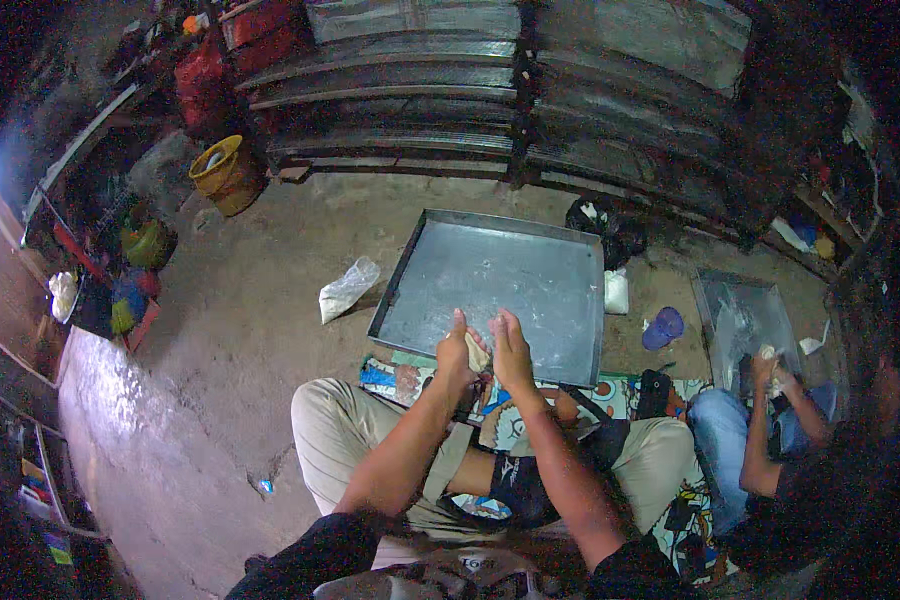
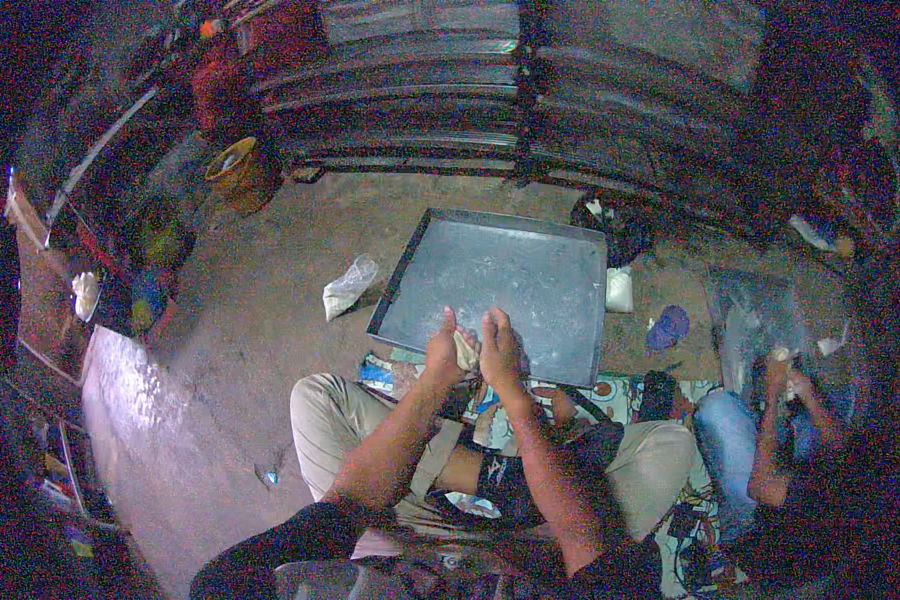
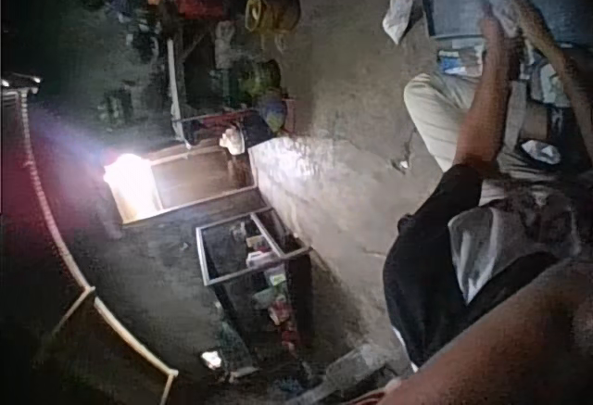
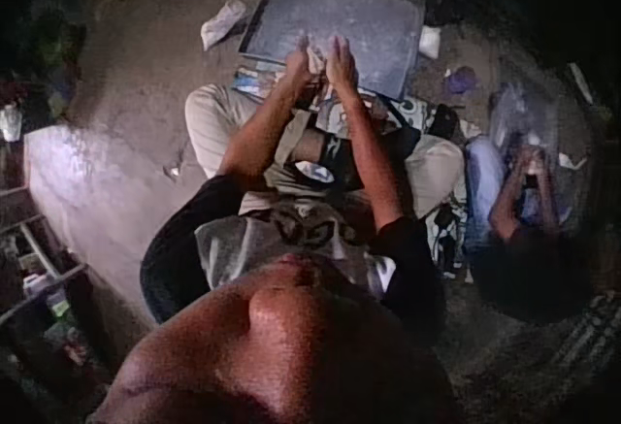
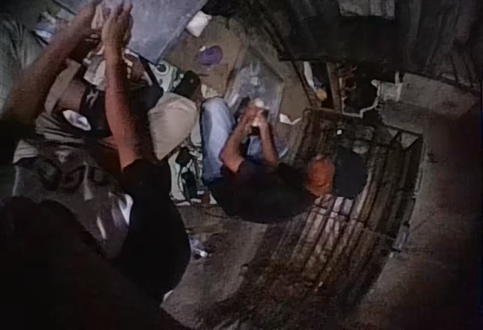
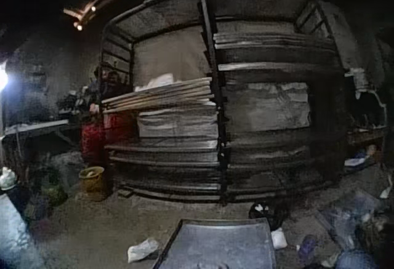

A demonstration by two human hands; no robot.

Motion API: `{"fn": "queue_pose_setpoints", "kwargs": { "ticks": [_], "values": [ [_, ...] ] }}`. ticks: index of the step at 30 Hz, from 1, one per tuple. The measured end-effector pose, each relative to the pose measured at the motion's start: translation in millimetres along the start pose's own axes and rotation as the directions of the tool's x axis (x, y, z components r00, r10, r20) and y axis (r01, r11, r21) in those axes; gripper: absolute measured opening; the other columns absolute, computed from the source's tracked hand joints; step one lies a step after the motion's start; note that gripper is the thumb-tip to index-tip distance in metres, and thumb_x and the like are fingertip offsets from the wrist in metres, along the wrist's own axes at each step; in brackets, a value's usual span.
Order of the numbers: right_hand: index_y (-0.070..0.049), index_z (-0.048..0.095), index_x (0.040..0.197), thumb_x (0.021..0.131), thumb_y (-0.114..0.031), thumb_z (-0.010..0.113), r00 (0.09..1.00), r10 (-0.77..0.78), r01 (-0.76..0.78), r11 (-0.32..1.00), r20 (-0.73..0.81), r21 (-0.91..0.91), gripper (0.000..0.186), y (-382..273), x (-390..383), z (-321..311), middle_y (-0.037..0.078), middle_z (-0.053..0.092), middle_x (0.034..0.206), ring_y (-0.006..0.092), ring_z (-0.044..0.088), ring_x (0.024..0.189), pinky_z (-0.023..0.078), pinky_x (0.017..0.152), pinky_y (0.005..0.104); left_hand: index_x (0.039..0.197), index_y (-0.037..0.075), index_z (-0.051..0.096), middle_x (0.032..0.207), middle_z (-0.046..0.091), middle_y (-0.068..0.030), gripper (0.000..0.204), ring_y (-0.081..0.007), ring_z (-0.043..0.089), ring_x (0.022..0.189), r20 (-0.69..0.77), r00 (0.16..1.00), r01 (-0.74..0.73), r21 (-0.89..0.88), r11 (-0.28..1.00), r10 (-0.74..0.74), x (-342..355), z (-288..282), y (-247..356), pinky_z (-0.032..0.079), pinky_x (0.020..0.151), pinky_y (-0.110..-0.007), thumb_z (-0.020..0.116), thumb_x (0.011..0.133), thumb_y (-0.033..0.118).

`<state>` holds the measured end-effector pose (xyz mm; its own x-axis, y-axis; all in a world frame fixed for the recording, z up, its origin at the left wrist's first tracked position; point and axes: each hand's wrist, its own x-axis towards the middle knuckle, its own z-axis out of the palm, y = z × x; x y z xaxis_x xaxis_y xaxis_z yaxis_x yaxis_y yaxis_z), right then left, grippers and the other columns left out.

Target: The person shapes a piece of dough into a flattened circle by hand on a metal tray.

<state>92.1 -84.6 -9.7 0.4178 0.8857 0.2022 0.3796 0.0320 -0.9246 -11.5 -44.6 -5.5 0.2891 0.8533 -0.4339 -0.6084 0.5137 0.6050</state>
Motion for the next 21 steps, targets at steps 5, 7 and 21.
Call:
{"fn": "queue_pose_setpoints", "kwargs": {
  "ticks": [5, 7, 21],
  "values": [
    [-0.001, 0.050, 0.132, 0.106, -0.038, 0.038, 0.968, -0.248, 0.250, 0.958, -0.035, 0.137, 0.047, 17.8, -2.4, 16.3, 0.012, 0.064, 0.111, 0.0158, 0.060, 0.087, 0.047, 0.080, 0.0287, 0.076, 0.012, 0.055, 0.065, 0.052, -0.0025, 0.050, -0.0171, 0.053, 0.059, 0.161, 0.987, -0.034, 0.060, 0.998, 0.024, -5.3, 23.5, -15.0, 0.045, 0.054, -0.031, 0.048, 0.098, 0.057],
    [-0.001, 0.051, 0.131, 0.106, -0.038, 0.038, 0.971, 0.066, -0.186, 0.815, 0.232, 0.548, 0.046, -5.7, -8.8, 26.8, 0.010, 0.064, 0.110, 0.0103, 0.056, 0.080, 0.046, 0.074, 0.0253, 0.081, 0.012, 0.059, 0.067, 0.053, -0.0018, 0.052, -0.0178, 0.054, 0.063, 0.328, 0.941, 0.113, -0.071, 0.991, -0.084, 10.3, -20.1, -1.4, 0.047, 0.060, -0.033, 0.045, 0.097, 0.060],
    [-0.001, 0.067, 0.109, 0.102, -0.036, 0.039, 0.942, -0.298, 0.326, 0.923, -0.153, 0.207, 0.045, -29.5, 4.6, -8.9, 0.016, 0.066, 0.101, 0.0301, 0.065, 0.094, 0.049, 0.084, 0.0387, 0.154, 0.025, 0.022, 0.129, 0.055, -0.0106, 0.057, -0.0260, 0.057, 0.116, 0.325, 0.945, 0.009, 0.063, 0.998, -0.029, -9.9, 12.4, -10.1, 0.047, 0.100, -0.041, 0.026, 0.104, 0.052]
  ]
}}
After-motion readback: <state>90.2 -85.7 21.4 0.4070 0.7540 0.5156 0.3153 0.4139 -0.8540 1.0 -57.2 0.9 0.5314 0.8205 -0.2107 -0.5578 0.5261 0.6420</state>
